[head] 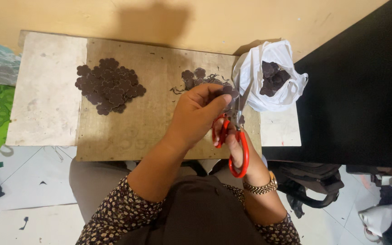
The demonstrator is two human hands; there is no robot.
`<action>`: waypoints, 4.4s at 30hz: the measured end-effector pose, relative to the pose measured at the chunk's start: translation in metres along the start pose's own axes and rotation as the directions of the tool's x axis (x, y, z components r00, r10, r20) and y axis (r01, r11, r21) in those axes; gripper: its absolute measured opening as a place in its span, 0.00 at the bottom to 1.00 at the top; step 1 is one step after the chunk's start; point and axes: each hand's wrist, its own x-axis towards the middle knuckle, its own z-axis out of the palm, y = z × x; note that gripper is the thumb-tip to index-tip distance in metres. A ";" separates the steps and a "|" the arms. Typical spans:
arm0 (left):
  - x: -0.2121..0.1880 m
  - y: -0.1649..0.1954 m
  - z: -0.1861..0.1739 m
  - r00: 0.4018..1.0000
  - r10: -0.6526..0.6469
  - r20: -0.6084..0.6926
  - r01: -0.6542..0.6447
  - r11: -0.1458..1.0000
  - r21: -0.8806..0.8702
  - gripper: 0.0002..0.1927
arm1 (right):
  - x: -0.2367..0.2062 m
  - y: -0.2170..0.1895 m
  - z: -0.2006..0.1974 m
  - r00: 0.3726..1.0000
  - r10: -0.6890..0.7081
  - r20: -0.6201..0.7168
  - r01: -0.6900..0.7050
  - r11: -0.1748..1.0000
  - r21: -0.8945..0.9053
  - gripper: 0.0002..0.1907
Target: The person uses red-handled scissors to cut dark brown material into small flower-like shapes. They hold each piece with the left hand and trim the edges with the right, placing finished pieces into a white bag on the table.
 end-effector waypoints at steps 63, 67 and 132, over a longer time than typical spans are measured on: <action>-0.007 0.028 0.003 0.994 0.106 0.004 -0.090 0.823 0.561 0.13 | -0.005 -0.013 -0.014 1.000 0.008 0.016 -0.006 0.994 -0.105 0.41; -0.005 0.027 0.002 0.996 0.091 0.000 -0.078 0.855 0.513 0.14 | -0.006 -0.015 -0.014 1.000 0.024 -0.004 -0.024 0.991 -0.134 0.41; -0.002 0.005 -0.001 0.964 -0.218 0.153 0.224 0.975 -0.017 0.07 | -0.016 0.005 -0.012 0.999 -0.027 -0.019 0.027 0.999 0.027 0.47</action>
